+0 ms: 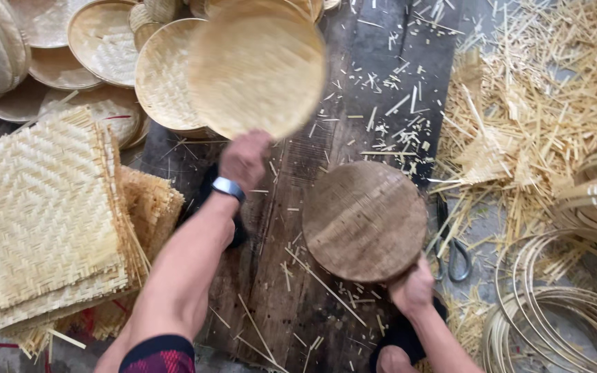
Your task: The person places a circular bamboo frame onto a square woven mat, presses it down, and uses shears to trim the excess matting around the frame's edge. The person then flips the frame, removes a wooden block, and stacks the finished basket with others.
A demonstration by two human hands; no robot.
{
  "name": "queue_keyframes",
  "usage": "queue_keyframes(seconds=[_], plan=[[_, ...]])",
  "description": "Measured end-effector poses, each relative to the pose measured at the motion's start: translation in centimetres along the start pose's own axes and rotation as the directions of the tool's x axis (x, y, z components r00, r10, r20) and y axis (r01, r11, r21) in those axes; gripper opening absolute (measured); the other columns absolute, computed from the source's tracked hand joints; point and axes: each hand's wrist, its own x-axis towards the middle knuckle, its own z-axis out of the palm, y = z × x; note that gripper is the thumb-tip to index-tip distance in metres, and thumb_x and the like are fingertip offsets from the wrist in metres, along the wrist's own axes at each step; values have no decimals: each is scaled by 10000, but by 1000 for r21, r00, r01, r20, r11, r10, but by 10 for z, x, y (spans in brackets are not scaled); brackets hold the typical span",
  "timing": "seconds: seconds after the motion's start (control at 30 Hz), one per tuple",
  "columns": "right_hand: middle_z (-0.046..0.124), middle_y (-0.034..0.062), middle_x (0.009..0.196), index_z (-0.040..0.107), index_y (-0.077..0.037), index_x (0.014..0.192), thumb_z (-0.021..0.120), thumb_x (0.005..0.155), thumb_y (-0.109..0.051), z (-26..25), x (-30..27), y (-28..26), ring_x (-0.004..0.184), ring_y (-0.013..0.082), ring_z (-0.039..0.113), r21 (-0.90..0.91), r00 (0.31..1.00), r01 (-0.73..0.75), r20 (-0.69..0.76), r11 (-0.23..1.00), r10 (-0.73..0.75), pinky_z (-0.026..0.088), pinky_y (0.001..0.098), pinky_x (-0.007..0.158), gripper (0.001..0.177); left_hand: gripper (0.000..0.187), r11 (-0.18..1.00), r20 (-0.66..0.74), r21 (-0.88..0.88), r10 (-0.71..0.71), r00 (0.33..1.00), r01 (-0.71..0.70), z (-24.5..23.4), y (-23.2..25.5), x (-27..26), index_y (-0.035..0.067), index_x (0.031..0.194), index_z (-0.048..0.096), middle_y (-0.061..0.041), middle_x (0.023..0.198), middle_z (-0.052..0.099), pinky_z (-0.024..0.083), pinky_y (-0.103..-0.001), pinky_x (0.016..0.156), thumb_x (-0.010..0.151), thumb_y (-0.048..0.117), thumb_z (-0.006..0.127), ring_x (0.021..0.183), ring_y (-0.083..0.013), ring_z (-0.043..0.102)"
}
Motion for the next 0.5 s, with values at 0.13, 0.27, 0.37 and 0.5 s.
queue_keyframes(seconds=[0.13, 0.27, 0.37, 0.5], plan=[[451, 125, 1562, 347, -91, 1528, 269, 1021, -498, -16, -15, -2, 1395, 297, 475, -91, 993, -88, -92, 992, 80, 385, 512, 1113, 656, 260, 956, -51, 186, -222, 974, 227, -1, -91, 9, 72, 1076, 703, -130, 1038, 753, 563, -419, 851, 925, -67, 544, 934, -308, 709], [538, 150, 1413, 403, -87, 1446, 310, 998, -453, -49, -17, 20, 1248, 328, 565, -197, 971, -195, -178, 961, 160, 532, 567, 898, 586, 345, 940, -117, 148, -292, 949, 308, 8, -129, 0, 72, 1108, 720, -145, 1081, 747, 553, -437, 895, 815, -55, 589, 1023, -357, 696], [638, 205, 1252, 482, -34, 1386, 345, 1019, -468, -81, -17, 33, 1103, 360, 646, -243, 965, -240, -167, 940, 203, 582, 523, 782, 585, 364, 907, -46, 143, -393, 919, 395, 17, -139, -3, 85, 1132, 734, -145, 1102, 745, 553, -440, 896, 828, -61, 597, 1026, -367, 686], [702, 174, 1106, 555, -18, 1302, 380, 1005, -469, -98, -15, 49, 913, 341, 665, -258, 935, -322, -236, 911, 263, 560, 482, 705, 568, 423, 912, 4, 117, -397, 918, 393, 20, -143, -8, 97, 1157, 741, -154, 1121, 738, 554, -436, 887, 798, -64, 586, 1013, -371, 681]])
